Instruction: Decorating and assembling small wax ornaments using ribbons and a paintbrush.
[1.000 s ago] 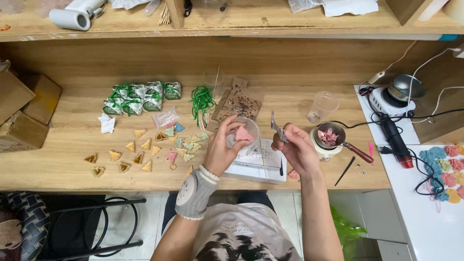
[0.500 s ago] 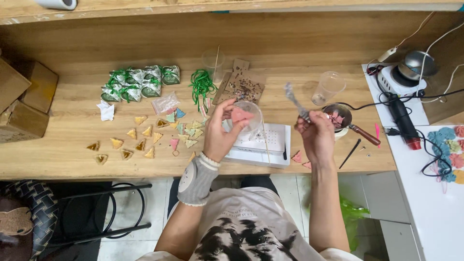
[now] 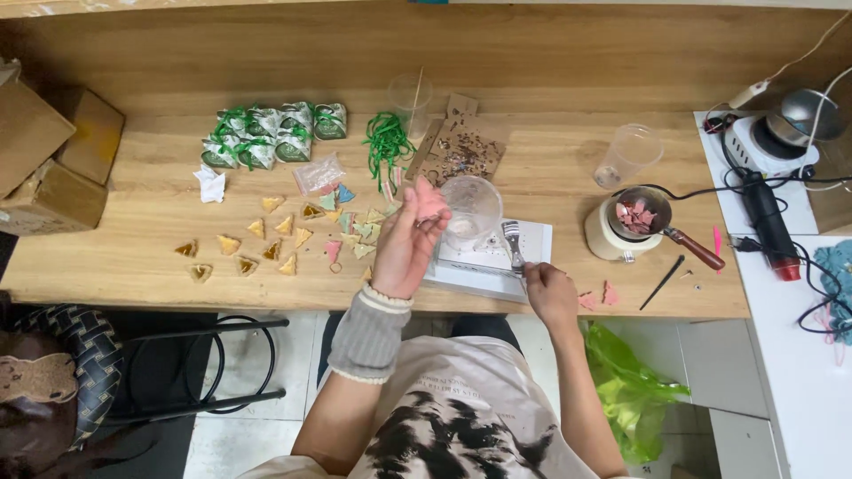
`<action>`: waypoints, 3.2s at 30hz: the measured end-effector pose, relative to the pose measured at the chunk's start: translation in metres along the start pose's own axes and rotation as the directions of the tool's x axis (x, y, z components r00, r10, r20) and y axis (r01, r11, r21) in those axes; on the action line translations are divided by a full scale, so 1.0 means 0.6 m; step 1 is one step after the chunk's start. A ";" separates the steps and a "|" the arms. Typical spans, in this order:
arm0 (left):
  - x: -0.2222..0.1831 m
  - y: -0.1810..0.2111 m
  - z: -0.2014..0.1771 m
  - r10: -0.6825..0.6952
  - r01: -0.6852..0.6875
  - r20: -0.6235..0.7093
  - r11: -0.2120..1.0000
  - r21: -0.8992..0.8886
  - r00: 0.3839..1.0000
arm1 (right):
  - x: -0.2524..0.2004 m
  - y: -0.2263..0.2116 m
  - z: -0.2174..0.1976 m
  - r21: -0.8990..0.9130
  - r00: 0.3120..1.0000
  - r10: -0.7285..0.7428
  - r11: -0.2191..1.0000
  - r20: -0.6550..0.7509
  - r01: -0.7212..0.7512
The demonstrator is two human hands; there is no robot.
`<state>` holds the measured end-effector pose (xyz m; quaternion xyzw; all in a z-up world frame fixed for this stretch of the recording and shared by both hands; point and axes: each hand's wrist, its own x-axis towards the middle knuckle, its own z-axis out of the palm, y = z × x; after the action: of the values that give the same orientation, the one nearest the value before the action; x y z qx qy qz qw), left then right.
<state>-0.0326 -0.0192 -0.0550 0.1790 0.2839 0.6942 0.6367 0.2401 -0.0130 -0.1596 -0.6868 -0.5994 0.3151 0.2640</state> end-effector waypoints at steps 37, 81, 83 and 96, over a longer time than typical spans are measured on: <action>-0.051 0.005 0.086 0.216 -0.273 0.178 0.862 0.427 0.960 | -0.069 -0.322 -0.114 0.337 0.791 -0.594 0.722 -0.145 0.604; -0.034 -0.050 0.053 -0.017 0.012 0.133 0.999 0.044 0.991 | -0.081 -0.348 -0.080 0.327 0.785 -0.534 0.715 -0.313 0.618; -0.030 -0.038 0.057 -0.016 0.011 0.154 0.999 0.031 0.988 | -0.080 -0.361 -0.089 0.297 0.773 -0.545 0.718 -0.324 0.630; -0.016 0.062 0.002 -0.038 0.045 0.103 0.996 -0.072 0.994 | -0.019 -0.349 -0.113 0.570 0.840 -0.452 0.622 -0.299 0.537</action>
<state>-0.0599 -0.0296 -0.0296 0.1845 0.2290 0.6808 0.6708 0.1525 0.0065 0.0419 -0.3829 -0.6047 0.3687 0.5932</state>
